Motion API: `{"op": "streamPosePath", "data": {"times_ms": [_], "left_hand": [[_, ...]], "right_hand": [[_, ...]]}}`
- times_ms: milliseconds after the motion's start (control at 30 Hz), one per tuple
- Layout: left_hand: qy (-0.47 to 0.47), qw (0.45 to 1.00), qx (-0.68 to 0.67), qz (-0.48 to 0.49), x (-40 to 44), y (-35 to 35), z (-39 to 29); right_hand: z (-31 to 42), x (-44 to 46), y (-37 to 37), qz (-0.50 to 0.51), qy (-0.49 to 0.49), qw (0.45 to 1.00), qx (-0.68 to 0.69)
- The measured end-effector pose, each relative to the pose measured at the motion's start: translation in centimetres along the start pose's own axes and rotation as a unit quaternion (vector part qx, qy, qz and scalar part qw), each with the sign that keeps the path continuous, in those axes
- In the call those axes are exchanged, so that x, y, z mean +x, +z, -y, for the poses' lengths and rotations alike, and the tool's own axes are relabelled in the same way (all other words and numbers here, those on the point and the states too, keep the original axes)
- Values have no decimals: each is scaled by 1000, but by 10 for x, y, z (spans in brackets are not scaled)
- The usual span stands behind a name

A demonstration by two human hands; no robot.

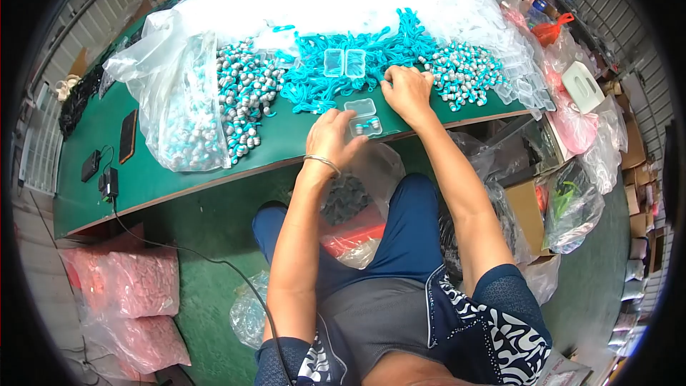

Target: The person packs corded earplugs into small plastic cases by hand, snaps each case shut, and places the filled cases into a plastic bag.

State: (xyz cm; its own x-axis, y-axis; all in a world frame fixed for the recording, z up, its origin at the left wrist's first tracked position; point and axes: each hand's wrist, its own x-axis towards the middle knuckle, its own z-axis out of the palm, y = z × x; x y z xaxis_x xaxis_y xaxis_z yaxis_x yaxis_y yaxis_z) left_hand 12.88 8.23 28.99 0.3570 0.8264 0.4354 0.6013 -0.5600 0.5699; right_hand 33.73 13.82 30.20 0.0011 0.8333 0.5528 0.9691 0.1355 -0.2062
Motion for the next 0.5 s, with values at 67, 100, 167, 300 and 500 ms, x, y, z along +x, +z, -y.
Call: {"op": "streamPosePath", "data": {"times_ms": [67,100,167,300,500], "left_hand": [[5,1000,2,-2,0,2,1],[4,1000,0,-3,0,2,1],[14,1000,1,-7,-1,3,2],[5,1000,-5,4,0,3,4],[-33,999,-25,33,3,-3,-3]], "right_hand": [[-1,-3,-12,8,17,1000,18],[-2,-6,-18,15,36,999,36],[-4,-15,-28,9,27,997,65],[-3,-35,-43,87,-65,964,242],[11,-46,-47,55,-169,963,200]]}}
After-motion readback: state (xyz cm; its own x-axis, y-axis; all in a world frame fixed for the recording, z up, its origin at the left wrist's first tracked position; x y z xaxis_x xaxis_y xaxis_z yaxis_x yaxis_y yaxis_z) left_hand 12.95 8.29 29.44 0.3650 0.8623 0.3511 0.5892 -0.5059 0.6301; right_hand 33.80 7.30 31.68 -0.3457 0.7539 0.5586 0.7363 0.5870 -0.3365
